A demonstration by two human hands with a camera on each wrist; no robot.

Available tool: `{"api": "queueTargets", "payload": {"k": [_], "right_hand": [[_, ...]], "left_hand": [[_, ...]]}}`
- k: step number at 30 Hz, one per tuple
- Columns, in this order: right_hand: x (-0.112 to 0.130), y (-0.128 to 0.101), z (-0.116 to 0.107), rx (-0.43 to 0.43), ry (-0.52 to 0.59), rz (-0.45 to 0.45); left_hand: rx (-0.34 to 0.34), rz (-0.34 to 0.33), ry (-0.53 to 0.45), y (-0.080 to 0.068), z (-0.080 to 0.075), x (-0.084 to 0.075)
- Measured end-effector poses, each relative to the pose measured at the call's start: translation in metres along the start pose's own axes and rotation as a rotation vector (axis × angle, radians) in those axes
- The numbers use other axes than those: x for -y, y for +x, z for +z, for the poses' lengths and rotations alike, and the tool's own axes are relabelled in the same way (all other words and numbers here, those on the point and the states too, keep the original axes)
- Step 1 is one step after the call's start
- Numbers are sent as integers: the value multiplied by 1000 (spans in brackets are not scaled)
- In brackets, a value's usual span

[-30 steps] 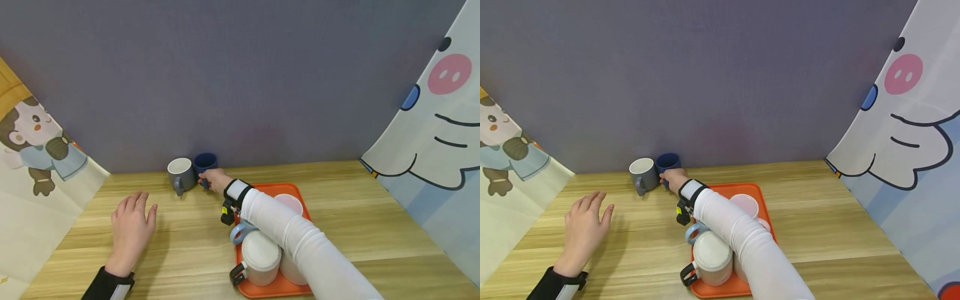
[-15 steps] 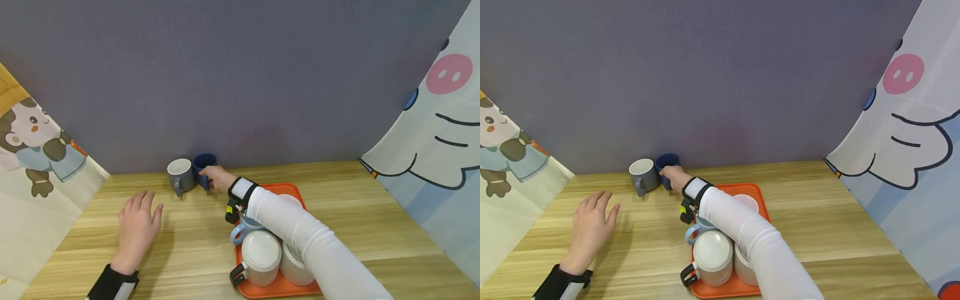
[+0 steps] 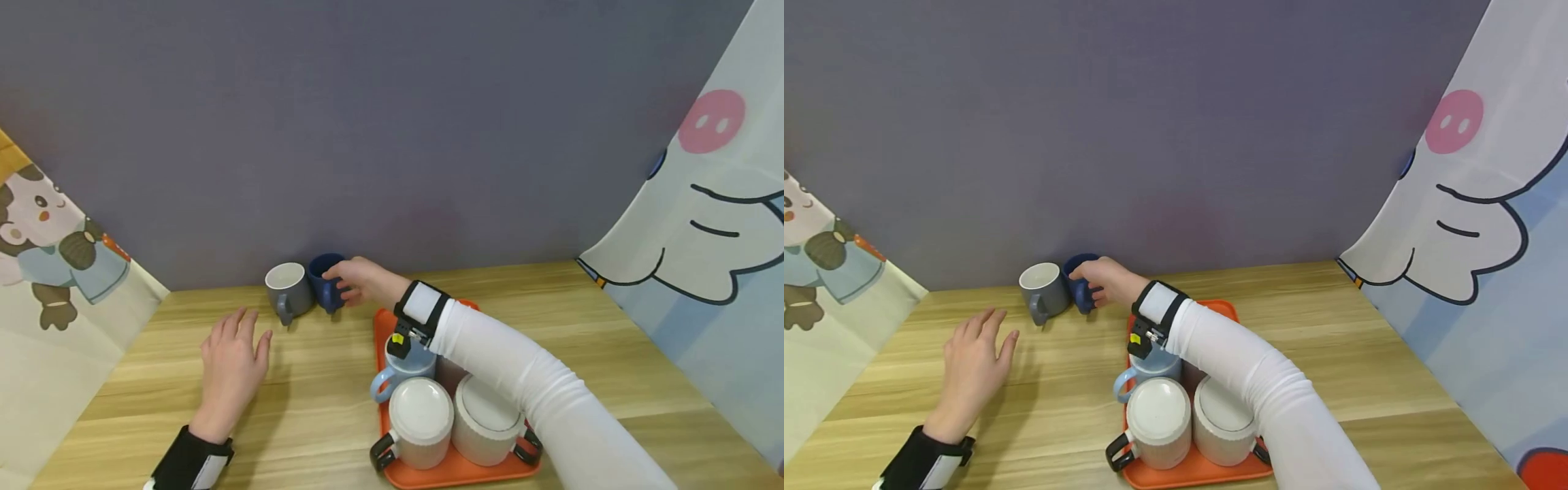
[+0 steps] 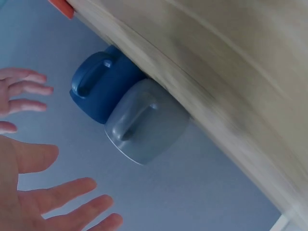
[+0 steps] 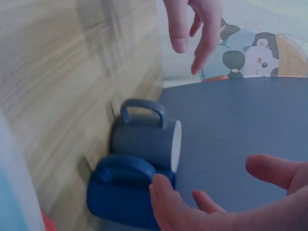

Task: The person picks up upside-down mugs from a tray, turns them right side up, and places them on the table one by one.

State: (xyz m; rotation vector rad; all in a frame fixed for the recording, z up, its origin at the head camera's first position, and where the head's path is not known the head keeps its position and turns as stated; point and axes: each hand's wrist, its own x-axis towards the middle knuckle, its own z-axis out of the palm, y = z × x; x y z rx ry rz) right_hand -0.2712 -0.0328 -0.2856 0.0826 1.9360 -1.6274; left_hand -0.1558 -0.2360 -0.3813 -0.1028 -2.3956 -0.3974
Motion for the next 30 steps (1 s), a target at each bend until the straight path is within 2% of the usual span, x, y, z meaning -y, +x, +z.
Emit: {"api": "queueTargets", "payload": {"k": [2, 4, 9, 11, 15, 20, 30], "right_hand": [[2, -4, -5, 0, -51, -38], [4, -9, -11, -23, -164, -103], [6, -22, -28, -172, -518, -277], [6, -27, -35, -218, -590, -314], [3, -33, -49, -262, -639, -349], [-6, -36, -69, -315, -672, -352], [-28, -41, -97, -368, -689, -387]], "left_hand": [[0, 7, 3, 1, 3, -1], [0, 15, 6, 3, 6, -3], [0, 22, -7, 10, 12, -11], [4, 22, -14, 12, 14, -14], [15, 26, -18, 16, 18, -21], [19, 38, -22, 20, 24, -29], [23, 51, -39, 27, 37, -47]]}}
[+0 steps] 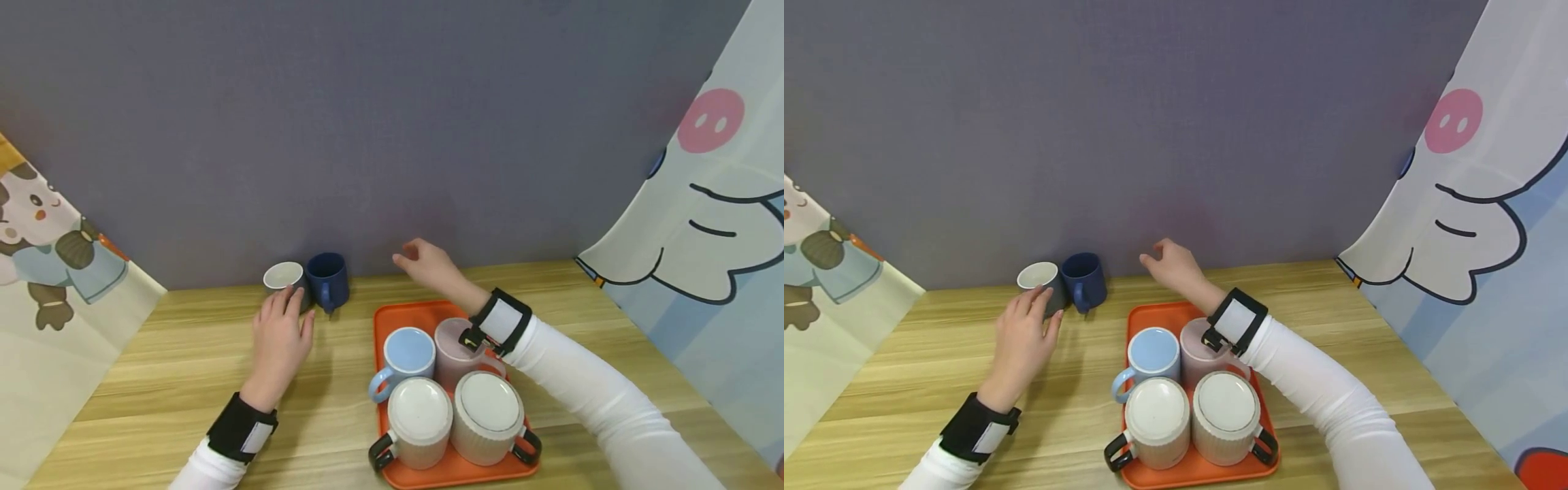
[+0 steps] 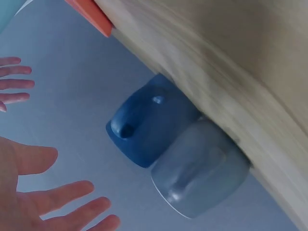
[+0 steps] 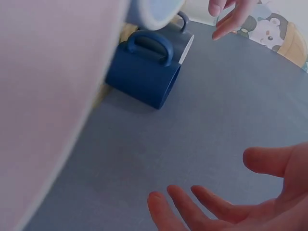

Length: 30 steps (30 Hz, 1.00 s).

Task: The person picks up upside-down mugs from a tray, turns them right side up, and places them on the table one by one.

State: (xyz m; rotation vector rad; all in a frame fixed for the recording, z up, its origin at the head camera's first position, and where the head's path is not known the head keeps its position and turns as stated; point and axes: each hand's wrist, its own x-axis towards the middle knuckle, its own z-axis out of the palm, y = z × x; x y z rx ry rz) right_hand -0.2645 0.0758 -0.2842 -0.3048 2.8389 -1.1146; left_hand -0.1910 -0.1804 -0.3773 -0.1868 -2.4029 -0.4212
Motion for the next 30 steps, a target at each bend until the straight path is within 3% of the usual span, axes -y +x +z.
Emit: {"api": "queueTargets", "payload": {"k": [15, 30], "right_hand": [[-24, -14, -19, -34, -15, -16], [-58, -33, -21, -61, -37, -55]], "left_hand": [[44, 12, 1, 3, 11, -17], [74, 32, -21, 6, 25, -34]]}}
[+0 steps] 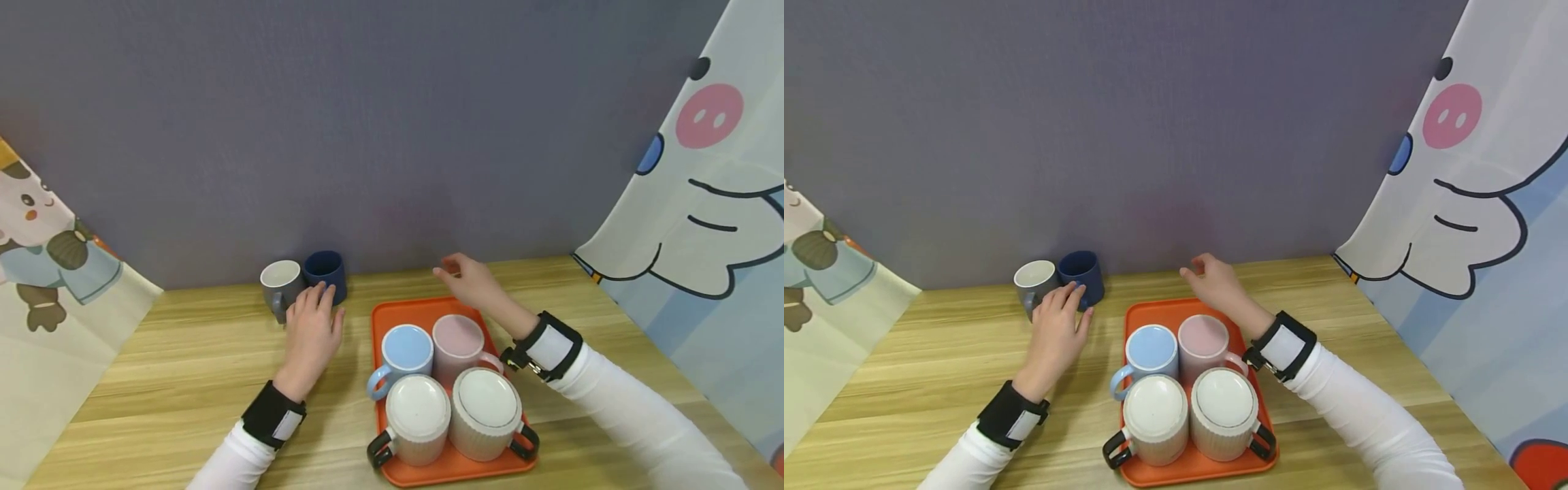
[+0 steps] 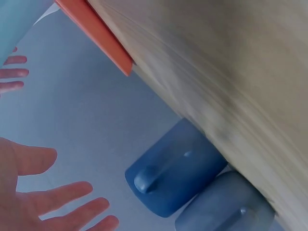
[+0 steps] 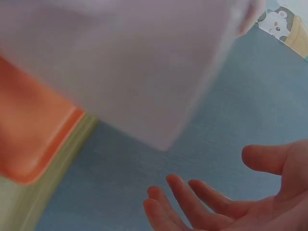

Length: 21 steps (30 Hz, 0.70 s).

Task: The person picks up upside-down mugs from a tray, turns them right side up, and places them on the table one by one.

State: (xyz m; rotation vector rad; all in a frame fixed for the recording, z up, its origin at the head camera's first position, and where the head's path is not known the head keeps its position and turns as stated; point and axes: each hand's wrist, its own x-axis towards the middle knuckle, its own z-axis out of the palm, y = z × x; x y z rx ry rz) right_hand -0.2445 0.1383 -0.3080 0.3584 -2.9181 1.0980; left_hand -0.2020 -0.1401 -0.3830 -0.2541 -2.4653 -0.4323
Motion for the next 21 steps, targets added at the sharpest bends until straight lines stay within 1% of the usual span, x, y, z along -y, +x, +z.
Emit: {"api": "queueTargets", "payload": {"k": [5, 7, 12, 17, 21], "right_hand": [[-12, -9, 2, -13, -1, -13], [-16, -13, 2, -19, 1, -4], [-26, -26, 2, -13, 1, 24], [-34, -37, 1, -32, -4, -6], [-38, -45, 1, -55, -20, -22]], "left_hand": [[-5, 16, 0, 1, 5, -5], [-1, 18, -1, 1, 6, -7], [33, 5, -7, 1, 9, -12], [41, 13, -16, 1, 11, -17], [62, 11, -20, 2, 13, -21]]}}
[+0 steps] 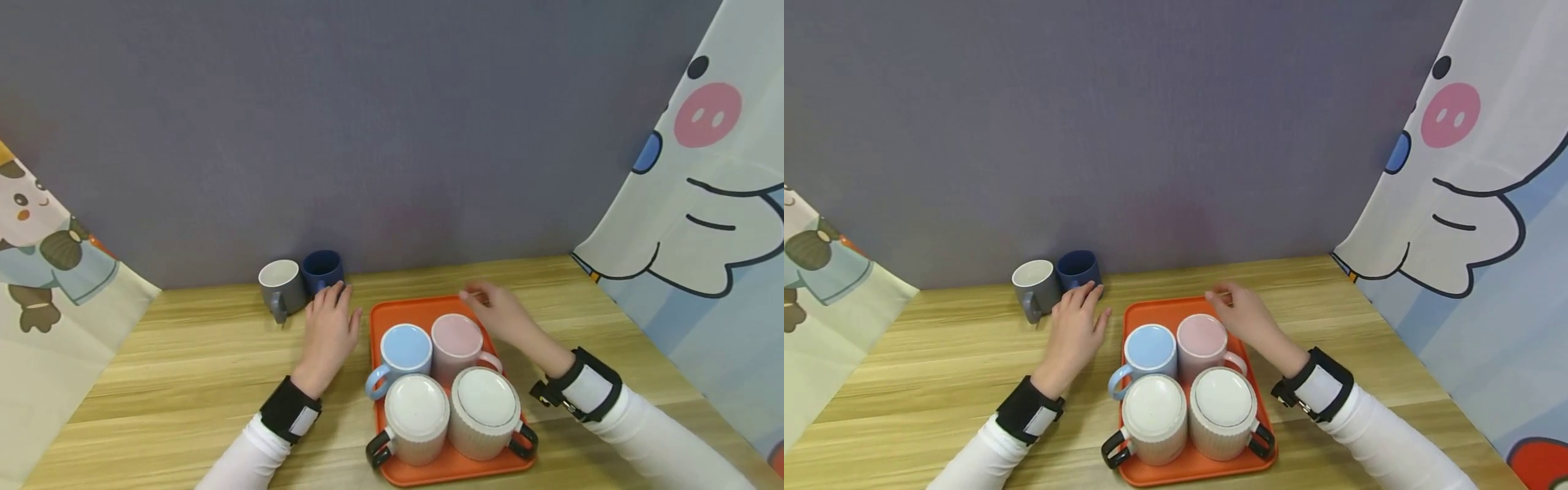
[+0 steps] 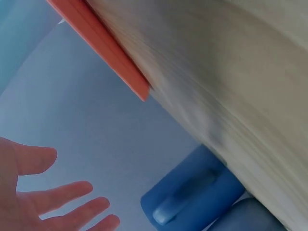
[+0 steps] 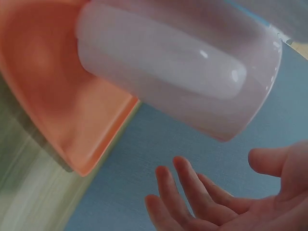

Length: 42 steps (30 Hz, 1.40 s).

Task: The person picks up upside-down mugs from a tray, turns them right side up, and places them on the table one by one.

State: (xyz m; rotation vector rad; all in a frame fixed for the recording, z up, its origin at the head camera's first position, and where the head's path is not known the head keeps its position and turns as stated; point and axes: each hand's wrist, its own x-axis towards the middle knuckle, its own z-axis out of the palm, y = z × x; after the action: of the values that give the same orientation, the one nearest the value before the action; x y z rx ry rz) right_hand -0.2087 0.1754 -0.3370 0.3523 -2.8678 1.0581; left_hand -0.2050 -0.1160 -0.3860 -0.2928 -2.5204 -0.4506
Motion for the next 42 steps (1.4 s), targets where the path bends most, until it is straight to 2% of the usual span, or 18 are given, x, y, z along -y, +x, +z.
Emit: {"api": "queueTargets", "payload": {"k": [11, 17, 25, 32, 42], "right_hand": [[-7, -20, -3, 39, -46, 48], [-14, -30, -2, 19, -22, 48], [-19, -44, -3, 34, 6, 59], [-19, -55, -3, 74, -2, 92], [-21, -68, 2, 105, 45, 75]], "left_hand": [[-15, 21, -11, 4, 3, -10], [-19, 36, -15, 7, 5, -18], [-21, 42, -33, 9, 3, -26], [-13, 48, -54, 9, 2, -30], [13, 49, -65, 11, 1, -32]]}}
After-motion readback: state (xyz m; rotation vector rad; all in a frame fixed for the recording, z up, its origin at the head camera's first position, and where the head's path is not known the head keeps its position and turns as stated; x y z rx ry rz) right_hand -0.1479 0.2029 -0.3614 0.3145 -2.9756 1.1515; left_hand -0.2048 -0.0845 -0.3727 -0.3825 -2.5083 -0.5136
